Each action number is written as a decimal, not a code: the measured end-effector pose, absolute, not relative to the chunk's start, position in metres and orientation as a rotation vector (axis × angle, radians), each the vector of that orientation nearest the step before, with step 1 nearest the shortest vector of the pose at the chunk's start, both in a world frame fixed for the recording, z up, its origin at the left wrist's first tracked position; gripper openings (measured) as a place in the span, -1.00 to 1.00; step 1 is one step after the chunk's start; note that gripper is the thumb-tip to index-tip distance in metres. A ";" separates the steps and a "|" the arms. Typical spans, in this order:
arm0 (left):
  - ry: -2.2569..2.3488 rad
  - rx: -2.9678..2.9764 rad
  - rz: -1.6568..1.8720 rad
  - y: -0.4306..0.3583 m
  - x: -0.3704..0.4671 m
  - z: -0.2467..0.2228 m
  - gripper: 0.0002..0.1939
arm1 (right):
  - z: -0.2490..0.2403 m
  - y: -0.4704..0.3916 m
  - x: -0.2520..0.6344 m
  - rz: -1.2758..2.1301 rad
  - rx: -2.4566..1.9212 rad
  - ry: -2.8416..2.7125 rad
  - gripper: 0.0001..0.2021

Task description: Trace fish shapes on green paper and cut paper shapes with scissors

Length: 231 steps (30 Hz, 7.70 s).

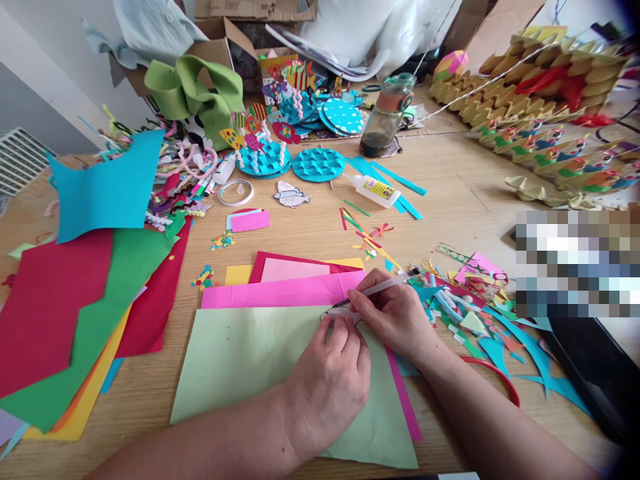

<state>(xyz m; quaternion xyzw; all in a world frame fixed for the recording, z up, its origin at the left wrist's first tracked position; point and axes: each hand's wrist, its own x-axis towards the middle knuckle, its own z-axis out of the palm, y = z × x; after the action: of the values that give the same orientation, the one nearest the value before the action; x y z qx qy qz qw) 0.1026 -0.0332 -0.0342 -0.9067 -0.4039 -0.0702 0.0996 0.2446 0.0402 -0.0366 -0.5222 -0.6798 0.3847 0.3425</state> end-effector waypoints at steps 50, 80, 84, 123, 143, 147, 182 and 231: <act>-1.182 -2.674 -0.170 -0.034 0.102 -0.032 -0.65 | -0.034 0.041 0.243 0.965 -1.349 -1.804 -0.82; -1.187 -2.694 -0.134 -0.034 0.103 -0.033 -0.66 | -0.036 0.040 0.244 0.956 -1.359 -1.797 -0.80; -1.186 -2.681 -0.161 -0.034 0.103 -0.032 -0.66 | -0.036 0.041 0.244 0.955 -1.372 -1.790 -0.81; -1.182 -2.675 -0.173 -0.033 0.103 -0.030 -0.63 | -0.034 0.041 0.245 0.944 -1.388 -1.753 -0.83; -1.183 -2.677 -0.184 -0.033 0.103 -0.031 -0.63 | -0.033 0.041 0.245 0.875 -1.423 -1.763 -0.83; -1.183 -2.677 -0.171 -0.033 0.103 -0.031 -0.64 | -0.034 0.041 0.245 0.879 -1.425 -1.761 -0.84; -1.168 -2.685 -0.147 -0.034 0.102 -0.027 -0.64 | -0.027 0.042 0.245 0.828 -1.500 -1.738 -0.83; -1.180 -2.687 -0.173 -0.034 0.102 -0.029 -0.62 | -0.031 0.040 0.243 0.920 -1.377 -1.751 -0.82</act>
<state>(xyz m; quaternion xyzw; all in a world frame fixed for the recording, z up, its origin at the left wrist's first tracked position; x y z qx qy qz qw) 0.1022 -0.0338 -0.0292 -0.9093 -0.3994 -0.0585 0.1007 0.2434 0.0397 -0.0305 -0.5335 -0.6784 0.3567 0.3578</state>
